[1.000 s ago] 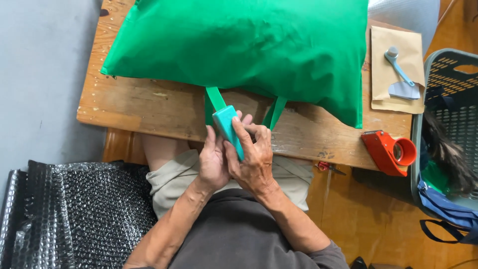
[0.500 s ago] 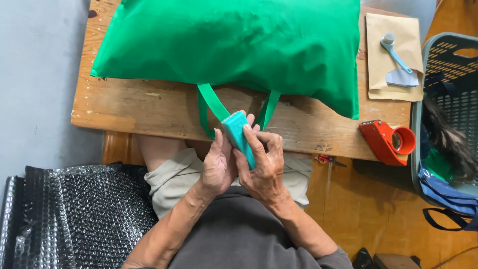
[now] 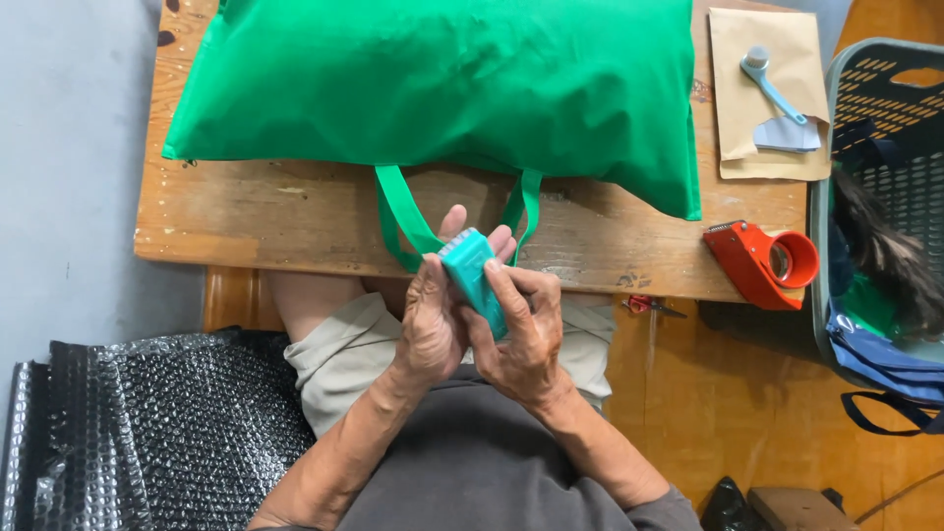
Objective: Brushing the surface of a green tote bag containing a pillow to clean or smooth it.
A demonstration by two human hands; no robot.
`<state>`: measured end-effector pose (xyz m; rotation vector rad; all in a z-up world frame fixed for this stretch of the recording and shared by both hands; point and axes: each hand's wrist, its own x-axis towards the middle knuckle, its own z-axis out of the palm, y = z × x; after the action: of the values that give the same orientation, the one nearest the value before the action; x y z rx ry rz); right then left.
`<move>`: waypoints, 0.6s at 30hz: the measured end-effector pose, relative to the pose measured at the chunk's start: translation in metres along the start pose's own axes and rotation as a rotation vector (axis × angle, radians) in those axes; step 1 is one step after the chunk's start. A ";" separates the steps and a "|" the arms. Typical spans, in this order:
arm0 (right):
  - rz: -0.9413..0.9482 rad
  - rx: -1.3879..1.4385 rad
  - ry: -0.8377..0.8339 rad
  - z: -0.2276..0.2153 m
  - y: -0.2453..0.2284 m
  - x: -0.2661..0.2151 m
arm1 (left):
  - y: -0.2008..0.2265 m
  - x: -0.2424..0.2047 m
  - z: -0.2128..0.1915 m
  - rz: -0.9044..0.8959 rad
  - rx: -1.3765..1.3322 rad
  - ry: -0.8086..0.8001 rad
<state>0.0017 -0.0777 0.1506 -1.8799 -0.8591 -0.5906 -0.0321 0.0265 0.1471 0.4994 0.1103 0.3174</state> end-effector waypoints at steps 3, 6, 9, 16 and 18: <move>-0.060 -0.049 0.031 0.005 0.017 0.004 | -0.002 0.004 -0.012 0.032 0.001 0.034; -0.026 -0.054 0.034 0.004 0.042 0.006 | 0.007 0.004 -0.010 0.065 0.007 0.049; 0.032 0.022 0.012 0.004 0.033 0.005 | -0.003 0.004 -0.017 0.072 0.013 0.047; 0.049 0.007 0.006 0.011 0.053 0.004 | 0.001 0.002 -0.010 0.128 0.047 0.065; 0.087 0.044 -0.011 0.010 0.054 0.005 | 0.000 0.001 -0.011 0.149 0.046 0.061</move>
<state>0.0470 -0.0827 0.1197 -1.8718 -0.7876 -0.5043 -0.0332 0.0317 0.1379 0.5450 0.1399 0.4767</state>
